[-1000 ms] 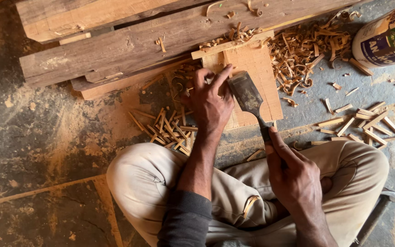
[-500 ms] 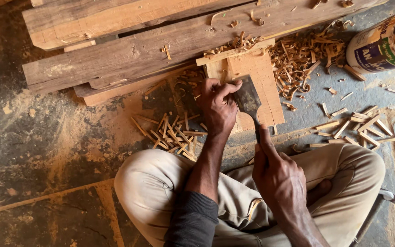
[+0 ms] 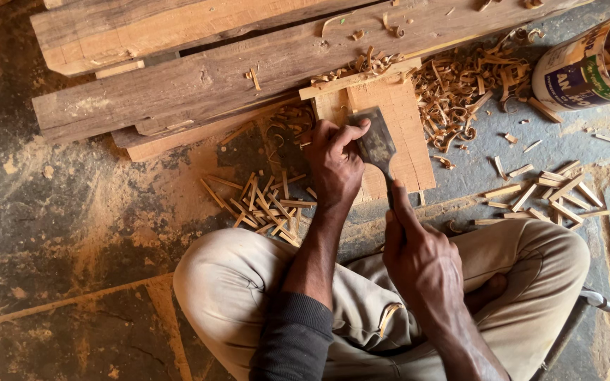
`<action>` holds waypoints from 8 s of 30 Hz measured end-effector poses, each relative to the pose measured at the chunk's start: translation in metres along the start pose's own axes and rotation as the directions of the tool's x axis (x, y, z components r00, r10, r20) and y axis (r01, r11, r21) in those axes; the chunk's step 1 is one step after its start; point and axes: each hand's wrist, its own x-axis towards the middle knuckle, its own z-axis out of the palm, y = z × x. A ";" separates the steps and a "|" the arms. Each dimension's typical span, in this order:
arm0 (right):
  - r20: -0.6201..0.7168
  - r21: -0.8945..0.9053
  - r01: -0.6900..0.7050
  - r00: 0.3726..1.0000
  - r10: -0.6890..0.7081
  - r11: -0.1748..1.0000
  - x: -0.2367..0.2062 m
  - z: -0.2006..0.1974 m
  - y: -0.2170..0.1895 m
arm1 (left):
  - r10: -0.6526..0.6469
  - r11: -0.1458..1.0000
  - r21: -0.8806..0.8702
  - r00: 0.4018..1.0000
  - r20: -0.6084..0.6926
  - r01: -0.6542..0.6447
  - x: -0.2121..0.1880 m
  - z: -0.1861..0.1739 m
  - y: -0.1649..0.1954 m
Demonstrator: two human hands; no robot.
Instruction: The person sits cross-legged on the floor and uses a chisel and mallet to carve a small wooden block. They repeatedly strike the chisel to remove wood shavings and occasionally clear debris from the work surface.
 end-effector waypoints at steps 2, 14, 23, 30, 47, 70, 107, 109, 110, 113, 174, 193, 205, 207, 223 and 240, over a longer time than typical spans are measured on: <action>-0.065 0.042 0.093 0.994 -0.091 0.995 0.004 0.000 0.000 | 0.026 1.000 0.005 1.000 -0.007 -0.026 0.000 -0.002 0.001; -0.070 0.015 0.105 0.992 -0.104 0.994 0.023 -0.007 -0.011 | -0.010 0.992 -0.123 0.999 -0.038 0.005 0.006 -0.010 0.017; -0.177 -0.001 0.175 0.969 -0.173 0.984 0.036 0.020 -0.011 | -0.038 0.996 -0.080 0.999 -0.024 0.036 0.009 -0.012 0.016; 0.286 0.896 -0.306 0.952 0.109 0.323 0.038 0.022 0.049 | -0.047 0.999 -0.005 0.997 -0.061 0.047 -0.004 0.001 -0.005; 0.147 0.975 -0.124 0.982 -0.116 0.186 0.061 0.039 0.111 | -0.208 0.944 -0.293 0.963 -0.169 0.152 0.012 -0.017 -0.016; 0.094 0.924 -0.040 0.988 -0.125 0.379 0.063 0.076 0.109 | 0.354 0.875 0.117 0.785 0.508 -0.470 -0.011 -0.012 0.148; 0.233 0.969 -0.206 0.943 -0.236 0.134 0.065 0.064 0.094 | -0.129 0.991 0.015 0.935 0.332 0.132 0.074 -0.033 -0.038; 0.216 0.968 -0.176 0.948 -0.233 0.179 0.066 0.064 0.096 | -0.270 0.955 -0.012 0.885 0.380 0.296 0.068 -0.017 -0.054; 0.214 0.964 -0.168 0.949 -0.231 0.205 0.066 0.064 0.096 | -0.342 0.924 -0.019 0.848 0.405 0.382 0.064 -0.013 -0.060; 0.214 0.964 -0.167 0.950 -0.229 0.207 0.066 0.065 0.098 | -0.290 0.949 -0.004 0.883 0.369 0.314 0.055 -0.010 -0.072; 0.214 0.951 -0.151 0.951 -0.221 0.272 0.065 0.058 0.091 | -0.034 0.982 0.191 0.971 0.237 -0.012 0.067 -0.036 -0.045; 0.213 0.950 -0.145 0.949 -0.232 0.278 0.064 0.055 0.089 | 0.163 0.793 0.540 0.952 0.259 -0.282 0.085 -0.050 -0.020; 0.227 0.944 -0.166 0.954 -0.198 0.285 0.063 0.053 0.086 | -0.049 0.954 -0.258 0.931 0.361 0.150 0.081 -0.051 0.062; 0.222 0.947 -0.162 0.955 -0.199 0.278 0.064 0.055 0.088 | 0.016 0.946 -0.310 0.936 0.352 0.100 0.082 -0.057 0.053; 0.201 0.960 -0.140 0.948 -0.247 0.244 0.067 0.066 0.098 | 0.159 0.927 0.243 0.887 0.434 -0.285 0.082 -0.070 0.045; 0.231 0.946 -0.170 0.950 -0.209 0.275 0.064 0.055 0.088 | 0.254 0.836 0.401 0.912 0.322 -0.374 0.079 -0.036 -0.006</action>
